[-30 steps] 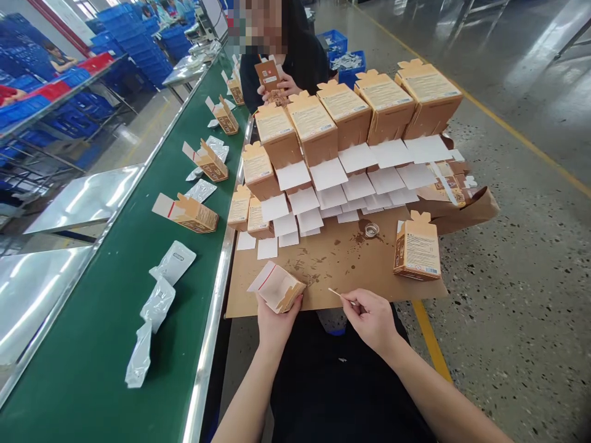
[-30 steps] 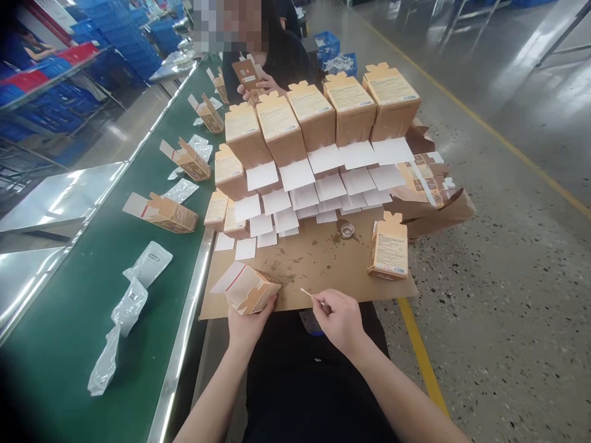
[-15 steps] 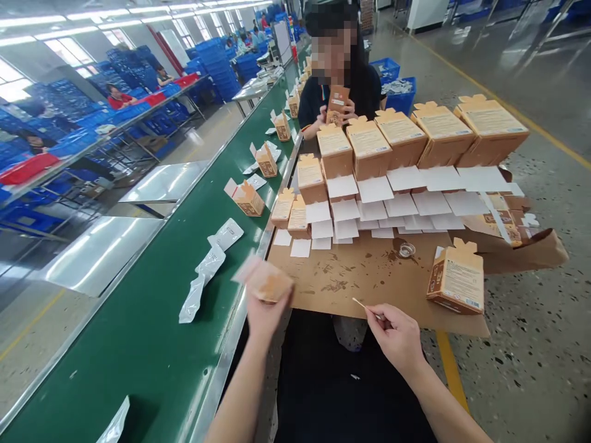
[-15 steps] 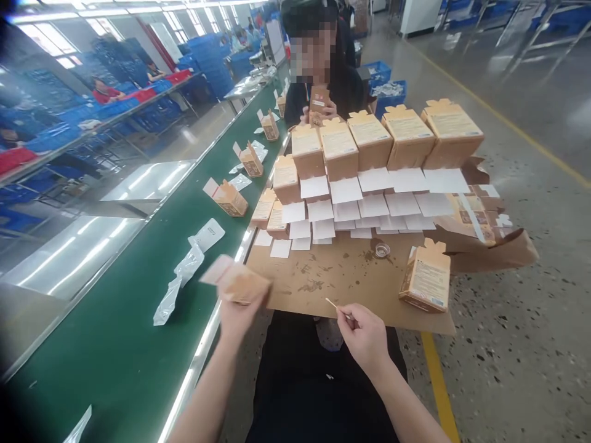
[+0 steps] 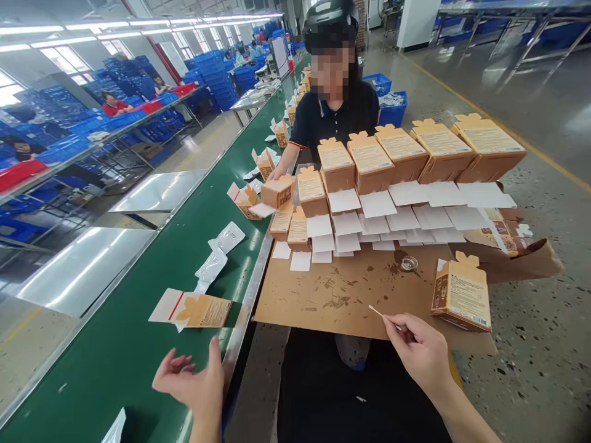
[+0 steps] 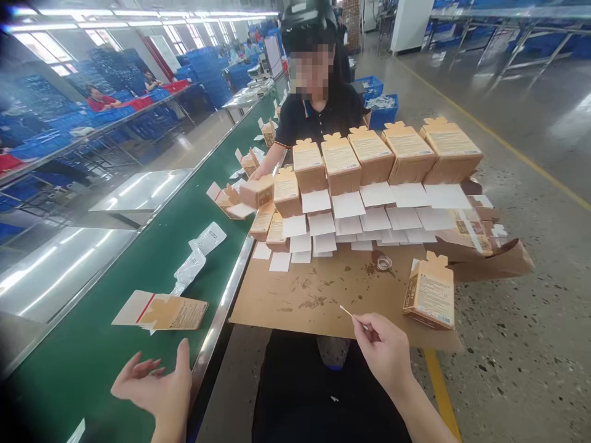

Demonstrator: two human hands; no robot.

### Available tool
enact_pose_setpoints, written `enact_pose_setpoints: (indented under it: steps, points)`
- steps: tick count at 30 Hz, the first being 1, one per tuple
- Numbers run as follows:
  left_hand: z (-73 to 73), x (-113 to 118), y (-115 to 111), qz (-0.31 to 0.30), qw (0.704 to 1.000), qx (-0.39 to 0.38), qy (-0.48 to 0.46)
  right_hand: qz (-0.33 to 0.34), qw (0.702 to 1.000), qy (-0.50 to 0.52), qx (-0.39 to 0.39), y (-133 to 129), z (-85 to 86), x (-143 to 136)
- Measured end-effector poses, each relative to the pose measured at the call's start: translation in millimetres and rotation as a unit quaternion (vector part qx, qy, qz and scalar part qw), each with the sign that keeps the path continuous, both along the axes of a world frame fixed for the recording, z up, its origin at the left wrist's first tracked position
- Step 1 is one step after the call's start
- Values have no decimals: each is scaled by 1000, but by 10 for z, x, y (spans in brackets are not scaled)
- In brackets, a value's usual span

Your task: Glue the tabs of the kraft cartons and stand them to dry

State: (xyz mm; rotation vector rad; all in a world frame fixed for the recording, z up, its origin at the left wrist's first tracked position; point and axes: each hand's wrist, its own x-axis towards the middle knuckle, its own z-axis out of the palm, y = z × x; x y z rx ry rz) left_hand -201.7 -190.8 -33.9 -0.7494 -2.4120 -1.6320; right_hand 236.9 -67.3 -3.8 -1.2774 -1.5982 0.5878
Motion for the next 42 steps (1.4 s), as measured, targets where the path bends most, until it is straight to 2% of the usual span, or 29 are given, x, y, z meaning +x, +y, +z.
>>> enact_pose_setpoints:
  steps: [2,4,7,9,12,14,17,18,20,23,25,27,29,31,32,33,34,36,39,40,42]
  points:
    - [-26,150,97,-29,999,37,21,-15,1000,-3,-3,-23,18,36]
    - [26,257,391,-89,991,90,42,-21,1000,-4,-4,-32,32,40]
    - [254,262,1141,-146,974,164,47,-20,1000,2,-1,-28,52,1]
    - [478,164,1737,-164,973,159,33,-24,1000,6,1,-28,63,-29]
    - [829,-27,2574,-220,974,46,12,-30,999,8,-4,-42,67,-45]
    - [1025,-123,3004,-299,952,-57,35,-32,999,9,-12,-52,68,-40]
    - [1243,-196,3401,-434,874,-203,81,-36,999,8,-12,-54,88,-32]
    - [1303,-206,3475,-462,847,-246,97,-37,999,8,-7,-48,103,-32]
    - [1418,-209,3557,-481,806,-319,133,-37,999,7,8,-26,141,-41]
    - [1581,-184,3554,-459,777,-402,158,-34,999,4,29,25,207,-70]
    - [1664,-173,3448,-436,782,-426,133,-27,999,-1,31,56,236,-93]
    - [1696,-192,3217,-403,818,-402,80,-16,1000,-2,26,73,239,-114]
    - [1649,-224,2850,-362,878,-314,0,-7,1000,1,16,70,204,-127]
    - [1502,-192,2389,-335,920,-176,-106,1,1000,2,-2,54,136,-136]
    - [1391,-123,2150,-332,923,-99,-168,3,1000,2,-13,45,92,-140]
    - [1259,-7,1921,-340,910,-31,-234,6,1000,0,-24,36,47,-147]
    - [1112,156,1714,-352,884,16,-308,9,999,-2,-33,28,3,-157]
    - [809,583,1399,-332,838,73,-426,22,999,-10,-38,14,-71,-194]
    - [458,1210,1195,-296,792,120,-520,58,997,-33,-25,-12,-133,-304]
    - [388,1347,1181,-289,787,124,-531,72,996,-41,-18,-21,-144,-354]
    - [312,1478,1195,-289,794,111,-523,102,993,-53,-6,-31,-167,-468]
